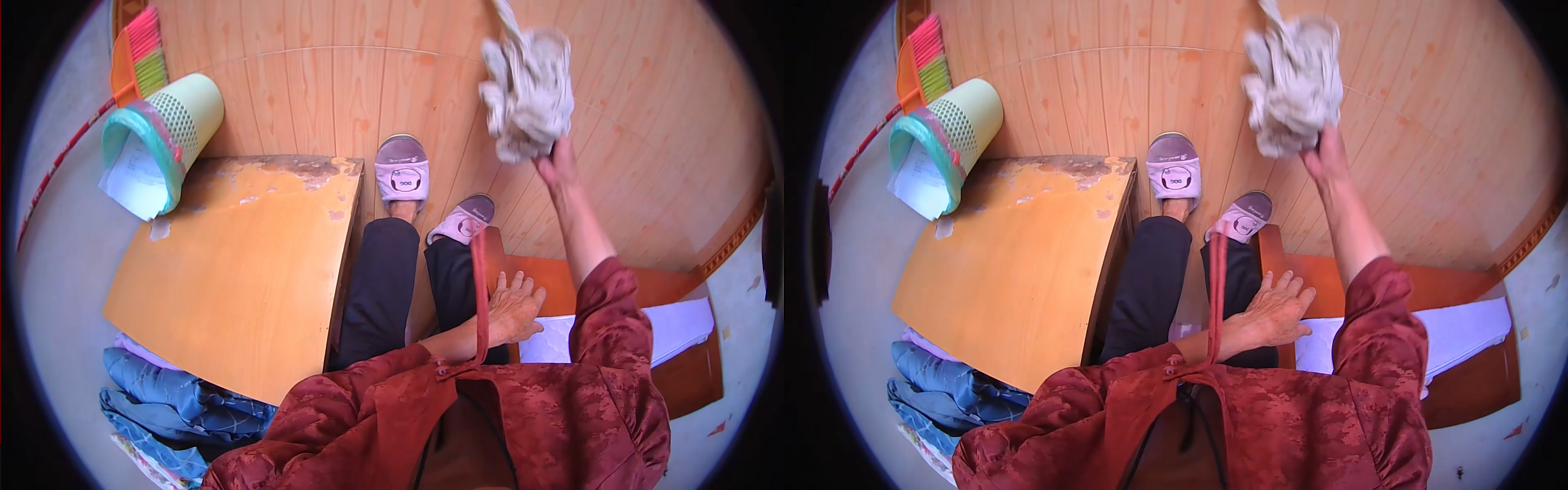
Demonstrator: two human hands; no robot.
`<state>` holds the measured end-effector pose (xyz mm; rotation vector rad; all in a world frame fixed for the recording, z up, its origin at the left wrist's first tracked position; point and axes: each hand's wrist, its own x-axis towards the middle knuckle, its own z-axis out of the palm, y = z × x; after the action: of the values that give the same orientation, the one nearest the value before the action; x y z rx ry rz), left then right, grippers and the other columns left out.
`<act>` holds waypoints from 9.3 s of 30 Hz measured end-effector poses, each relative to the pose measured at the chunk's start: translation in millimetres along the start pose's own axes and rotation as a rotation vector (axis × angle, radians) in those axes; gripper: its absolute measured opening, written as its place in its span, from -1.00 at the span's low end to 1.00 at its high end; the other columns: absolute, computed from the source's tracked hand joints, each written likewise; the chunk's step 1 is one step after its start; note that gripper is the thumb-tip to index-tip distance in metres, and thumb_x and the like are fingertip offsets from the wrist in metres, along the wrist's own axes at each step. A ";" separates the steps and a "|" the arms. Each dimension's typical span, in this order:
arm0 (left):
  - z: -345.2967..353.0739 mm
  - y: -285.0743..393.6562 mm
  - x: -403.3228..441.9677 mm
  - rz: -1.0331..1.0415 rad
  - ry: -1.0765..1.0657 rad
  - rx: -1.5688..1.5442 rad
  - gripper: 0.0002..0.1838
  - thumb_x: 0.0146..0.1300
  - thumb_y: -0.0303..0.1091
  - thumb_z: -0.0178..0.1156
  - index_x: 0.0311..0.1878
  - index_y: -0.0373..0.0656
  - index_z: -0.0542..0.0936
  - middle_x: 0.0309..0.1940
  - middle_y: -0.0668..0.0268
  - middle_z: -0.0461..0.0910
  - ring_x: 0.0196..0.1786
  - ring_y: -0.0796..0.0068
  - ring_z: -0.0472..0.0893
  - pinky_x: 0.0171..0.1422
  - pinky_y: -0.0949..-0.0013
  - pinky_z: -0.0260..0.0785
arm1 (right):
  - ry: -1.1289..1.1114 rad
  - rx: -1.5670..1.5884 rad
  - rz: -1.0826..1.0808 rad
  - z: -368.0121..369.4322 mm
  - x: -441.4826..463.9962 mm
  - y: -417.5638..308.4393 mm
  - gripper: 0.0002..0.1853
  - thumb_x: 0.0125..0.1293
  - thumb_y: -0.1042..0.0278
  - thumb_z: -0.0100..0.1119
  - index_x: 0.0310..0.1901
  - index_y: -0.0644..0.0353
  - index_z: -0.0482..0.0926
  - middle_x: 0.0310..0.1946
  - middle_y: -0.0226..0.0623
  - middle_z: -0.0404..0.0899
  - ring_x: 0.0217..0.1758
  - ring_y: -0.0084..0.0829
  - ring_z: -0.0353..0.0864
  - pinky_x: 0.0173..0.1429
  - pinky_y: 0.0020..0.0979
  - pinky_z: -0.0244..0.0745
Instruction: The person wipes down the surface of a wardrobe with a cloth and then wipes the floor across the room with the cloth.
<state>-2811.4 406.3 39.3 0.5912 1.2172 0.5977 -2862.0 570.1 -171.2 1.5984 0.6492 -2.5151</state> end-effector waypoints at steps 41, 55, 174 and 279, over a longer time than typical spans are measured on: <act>22.6 -2.8 4.7 0.025 -0.294 0.233 -0.51 0.09 -0.13 0.20 0.04 -0.25 0.52 0.08 -0.02 0.46 0.39 -0.11 0.18 0.37 -0.35 -0.09 | 0.782 0.358 0.176 -260.3 -128.0 195.2 -0.53 0.25 0.39 -0.05 0.22 0.20 0.35 0.13 -0.12 0.49 0.16 -0.09 0.51 0.25 0.03 0.41; 15.7 5.5 10.6 0.038 -0.212 0.238 -0.42 0.12 -0.02 0.25 0.08 -0.26 0.47 0.12 -0.06 0.40 0.37 -0.16 0.19 0.38 -0.29 -0.03 | 0.955 -0.523 -0.684 -77.9 109.4 -39.3 -0.33 0.01 0.52 0.18 0.24 0.32 0.24 0.13 -0.05 0.44 0.14 -0.20 0.49 0.20 -0.30 0.42; -181.9 297.3 -261.9 -0.687 -0.308 -0.500 -0.81 0.06 -0.28 0.31 -0.32 -0.16 0.59 -0.54 0.39 0.56 -0.45 0.60 0.52 -0.35 0.47 0.39 | -0.294 0.205 0.672 1.5 -520.5 -170.9 -0.74 0.26 0.40 0.22 -0.06 0.33 0.57 -0.19 -0.25 0.66 -0.20 -0.47 0.65 -0.05 -0.39 0.58; -366.6 217.3 209.2 0.059 -0.083 1.445 -0.39 0.09 -0.23 0.31 0.19 -0.22 0.39 -0.09 0.05 0.52 0.05 0.03 0.49 0.09 0.12 0.34 | 1.070 0.389 -0.691 -397.0 -143.0 -34.4 -0.57 0.12 0.20 0.04 0.04 0.13 0.52 -0.10 -0.22 0.57 -0.06 -0.37 0.54 0.05 -0.34 0.47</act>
<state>-3138.6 741.7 -37.1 1.8191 1.4241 -0.3892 -2473.6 738.4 -178.2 3.3883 0.9314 -1.9642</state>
